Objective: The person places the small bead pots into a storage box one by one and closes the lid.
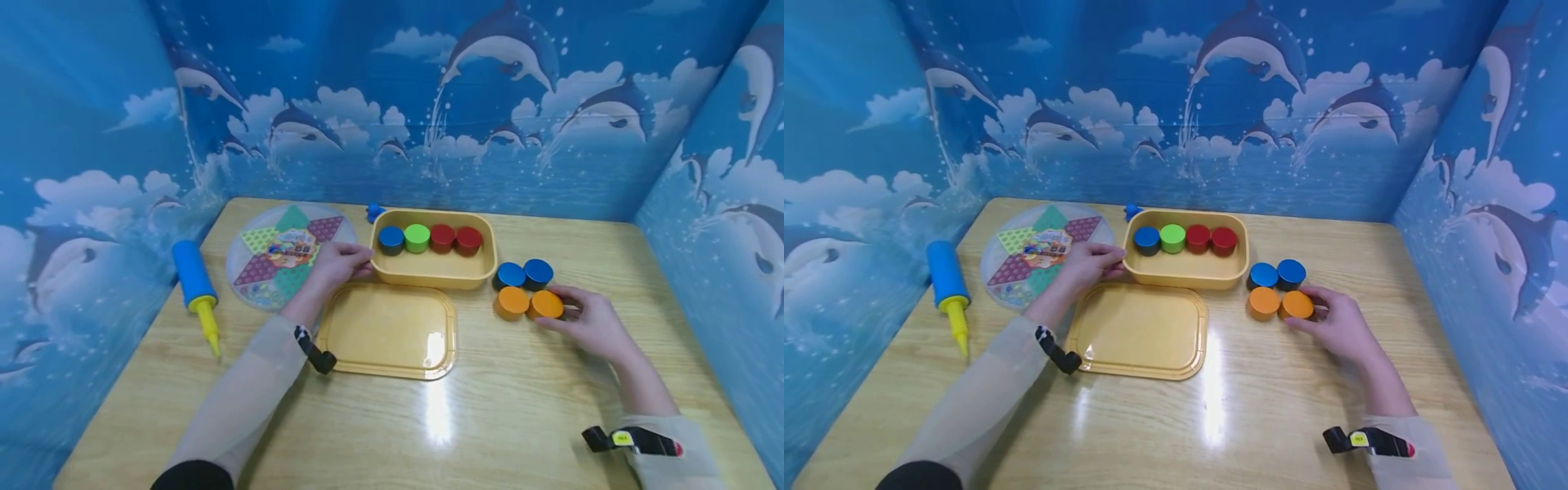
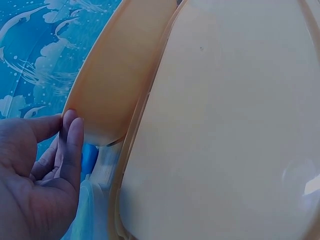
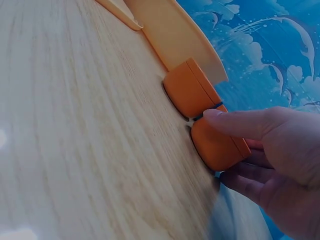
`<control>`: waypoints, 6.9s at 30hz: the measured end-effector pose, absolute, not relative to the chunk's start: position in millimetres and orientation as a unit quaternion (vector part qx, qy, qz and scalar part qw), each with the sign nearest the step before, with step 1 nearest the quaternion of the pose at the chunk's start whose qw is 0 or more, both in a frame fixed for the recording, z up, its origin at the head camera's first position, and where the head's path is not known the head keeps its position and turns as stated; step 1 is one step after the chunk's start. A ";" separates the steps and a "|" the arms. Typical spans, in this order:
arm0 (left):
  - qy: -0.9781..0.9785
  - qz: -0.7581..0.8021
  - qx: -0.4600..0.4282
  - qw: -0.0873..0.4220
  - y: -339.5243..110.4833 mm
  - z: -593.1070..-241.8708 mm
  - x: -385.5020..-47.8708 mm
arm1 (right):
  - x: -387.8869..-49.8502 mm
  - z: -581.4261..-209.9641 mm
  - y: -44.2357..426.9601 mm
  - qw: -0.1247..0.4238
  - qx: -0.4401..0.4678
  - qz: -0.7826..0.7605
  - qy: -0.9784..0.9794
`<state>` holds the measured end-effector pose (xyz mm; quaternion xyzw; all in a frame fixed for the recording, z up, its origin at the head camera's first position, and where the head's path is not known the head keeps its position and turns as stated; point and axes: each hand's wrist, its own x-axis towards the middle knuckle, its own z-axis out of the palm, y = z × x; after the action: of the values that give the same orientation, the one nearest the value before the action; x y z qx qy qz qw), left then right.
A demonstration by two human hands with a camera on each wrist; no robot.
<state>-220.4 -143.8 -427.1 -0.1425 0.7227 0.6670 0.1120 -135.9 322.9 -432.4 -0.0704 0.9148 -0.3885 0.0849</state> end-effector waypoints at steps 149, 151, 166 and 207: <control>0.727 0.658 -0.155 0.117 -143.6 -428.8 -223.1 | -132.8 -436.8 261.4 0.032 -0.044 -0.369 0.928; 0.727 0.659 -0.154 0.116 -143.8 -428.7 -223.0 | -132.7 -430.9 262.0 0.036 -0.041 -0.374 0.926; 0.737 0.644 -0.166 0.118 -143.4 -427.5 -224.1 | -165.6 -372.7 239.8 0.016 -0.138 -0.401 0.906; 0.729 0.657 -0.154 0.117 -143.1 -427.8 -223.8 | -257.1 -399.0 129.6 0.179 -0.260 -0.356 0.880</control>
<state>-223.8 -143.1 -427.8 -0.1540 0.7285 0.6572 0.1166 -257.1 129.6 -399.0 -0.2600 0.8796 -0.3561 0.1786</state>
